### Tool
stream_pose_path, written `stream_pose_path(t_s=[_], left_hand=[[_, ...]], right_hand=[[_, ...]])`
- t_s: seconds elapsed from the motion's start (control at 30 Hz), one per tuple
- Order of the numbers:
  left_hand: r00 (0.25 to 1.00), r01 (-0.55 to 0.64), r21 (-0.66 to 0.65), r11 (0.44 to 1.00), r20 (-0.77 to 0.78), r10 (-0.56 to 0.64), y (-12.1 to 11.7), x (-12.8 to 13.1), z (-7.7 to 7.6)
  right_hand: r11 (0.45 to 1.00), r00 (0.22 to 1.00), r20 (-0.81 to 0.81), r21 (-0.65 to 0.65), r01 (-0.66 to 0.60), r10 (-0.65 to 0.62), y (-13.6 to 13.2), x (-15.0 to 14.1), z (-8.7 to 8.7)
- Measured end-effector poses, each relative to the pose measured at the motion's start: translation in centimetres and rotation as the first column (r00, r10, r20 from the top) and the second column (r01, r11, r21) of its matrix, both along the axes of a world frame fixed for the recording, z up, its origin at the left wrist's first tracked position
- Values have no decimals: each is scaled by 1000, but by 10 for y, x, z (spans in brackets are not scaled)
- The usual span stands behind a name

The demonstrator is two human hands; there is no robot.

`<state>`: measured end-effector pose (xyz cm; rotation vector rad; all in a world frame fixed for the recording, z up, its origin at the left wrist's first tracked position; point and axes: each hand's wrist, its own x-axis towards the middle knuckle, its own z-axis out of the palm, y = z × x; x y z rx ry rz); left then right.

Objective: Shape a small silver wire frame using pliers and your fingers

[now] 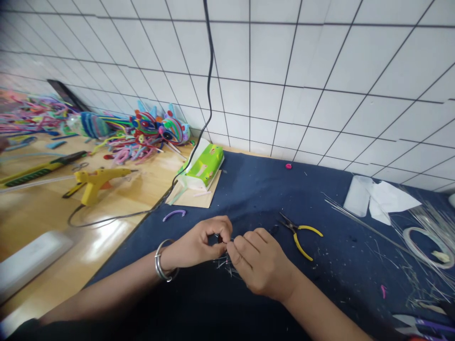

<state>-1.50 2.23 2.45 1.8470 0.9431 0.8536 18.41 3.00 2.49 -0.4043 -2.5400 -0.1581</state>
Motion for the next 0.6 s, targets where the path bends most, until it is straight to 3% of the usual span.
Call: stream_pose_path(t_s=[0.1,0.23,0.47,0.6], left_hand=[[997,73,-31,997,-10,-73,1,0,2],[991,127,-55,990,-24,-128,1,-2,0],[998,70,-218,973,23,-67,-6,1,-10],[997,63,-155,986,-27,-68,-7,1,-7]], right_hand=[[997,995,90,53,-56,51,0,0,4],[1000,998,69,9,13,-14,0,0,0],[981,984,-49,-111,162,-168,1,0,-17],[961,975,-73,-201,191,-210,1,-2,-19]])
